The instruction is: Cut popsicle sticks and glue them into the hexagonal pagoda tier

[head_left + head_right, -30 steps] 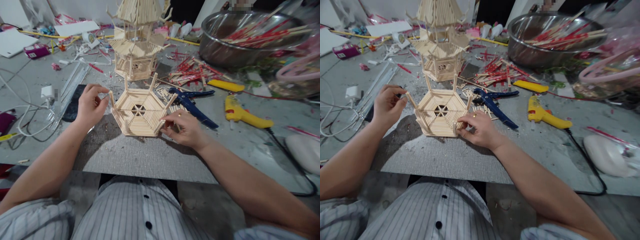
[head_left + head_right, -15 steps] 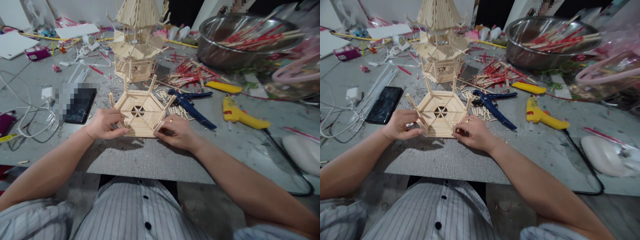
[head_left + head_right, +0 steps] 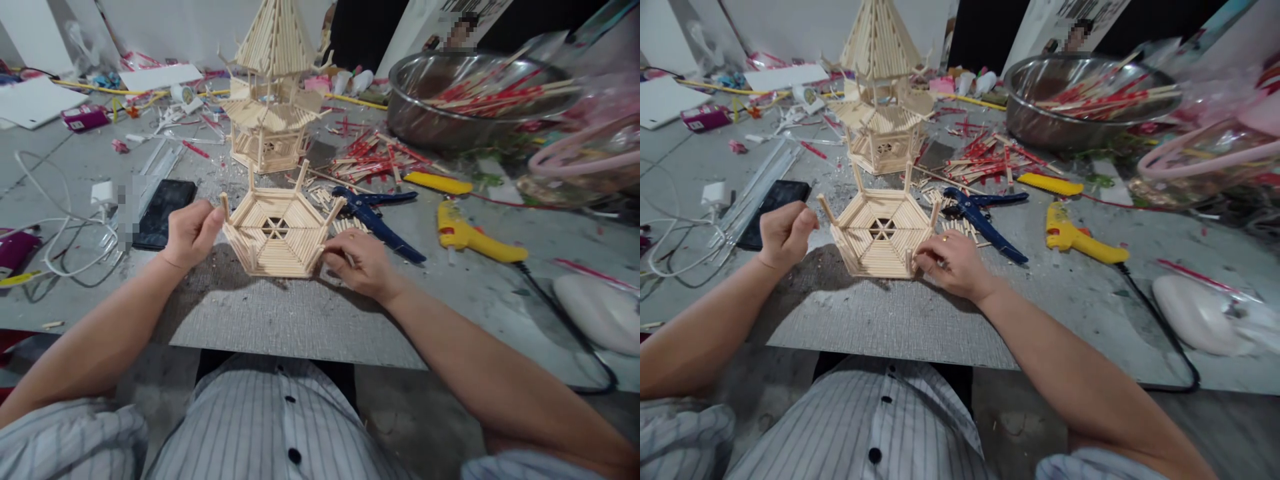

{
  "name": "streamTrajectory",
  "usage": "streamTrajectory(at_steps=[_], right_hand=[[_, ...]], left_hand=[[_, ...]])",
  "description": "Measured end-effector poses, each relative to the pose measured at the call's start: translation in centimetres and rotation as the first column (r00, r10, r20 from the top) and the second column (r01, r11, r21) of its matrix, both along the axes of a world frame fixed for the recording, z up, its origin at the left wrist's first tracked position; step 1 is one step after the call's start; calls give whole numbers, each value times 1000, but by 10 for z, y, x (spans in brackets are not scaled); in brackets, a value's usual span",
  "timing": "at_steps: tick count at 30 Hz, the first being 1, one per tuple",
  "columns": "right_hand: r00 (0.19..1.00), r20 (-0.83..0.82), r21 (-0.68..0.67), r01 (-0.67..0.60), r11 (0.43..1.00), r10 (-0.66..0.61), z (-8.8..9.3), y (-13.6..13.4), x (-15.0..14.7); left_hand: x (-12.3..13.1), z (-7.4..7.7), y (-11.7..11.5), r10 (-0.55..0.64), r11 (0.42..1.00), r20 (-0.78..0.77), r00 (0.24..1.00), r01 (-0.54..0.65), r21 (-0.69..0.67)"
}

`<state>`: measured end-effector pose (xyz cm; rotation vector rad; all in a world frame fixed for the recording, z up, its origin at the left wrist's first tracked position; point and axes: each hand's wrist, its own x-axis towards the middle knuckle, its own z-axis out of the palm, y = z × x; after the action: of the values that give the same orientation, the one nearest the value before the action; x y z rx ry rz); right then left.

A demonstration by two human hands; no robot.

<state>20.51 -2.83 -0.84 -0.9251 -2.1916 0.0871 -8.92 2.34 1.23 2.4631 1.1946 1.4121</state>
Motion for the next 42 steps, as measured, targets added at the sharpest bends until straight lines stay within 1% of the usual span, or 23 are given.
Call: streamTrajectory(at_steps=[2, 5, 8, 12, 15, 22, 26, 30, 34, 38, 42], right_hand=[[996, -39, 12, 79, 997, -79, 0, 1, 3], [986, -71, 29, 153, 988, -150, -2, 5, 6], [975, -80, 13, 209, 978, -207, -6, 9, 7], [939, -134, -74, 309, 948, -316, -11, 13, 9], [923, -163, -87, 338, 937, -348, -13, 15, 11], [935, -173, -49, 306, 951, -309, -14, 17, 15], [912, -242, -52, 329, 943, -331, -16, 18, 13], [904, -242, -68, 345, 936, -351, -18, 20, 14], [908, -200, -104, 353, 930, -367, -18, 21, 15], [915, -165, -166, 343, 924, -369, -19, 22, 14], [901, -192, -184, 357, 916, -390, -21, 24, 12]], left_hand=[[-5, 0, 7, 116, 992, 34, 993, -117, 49], [-12, 1, 16, 202, 975, 85, 976, -208, 74], [-17, 0, 23, 214, 973, 92, 972, -221, 73], [-20, -4, 30, 235, 966, 105, 966, -244, 83], [-22, -8, 33, 254, 964, 95, 962, -260, 57], [-22, -7, 30, 189, 982, 69, 980, -188, -20], [-20, -7, 29, 204, 979, 77, 976, -201, -34], [-19, -8, 29, 211, 976, 93, 973, -204, -74], [-20, -10, 29, 159, 977, 58, 986, -148, -154], [-19, -10, 29, 88, 976, 18, 996, -82, -202], [-17, -9, 27, 22, 969, 7, 1000, -20, -246]])
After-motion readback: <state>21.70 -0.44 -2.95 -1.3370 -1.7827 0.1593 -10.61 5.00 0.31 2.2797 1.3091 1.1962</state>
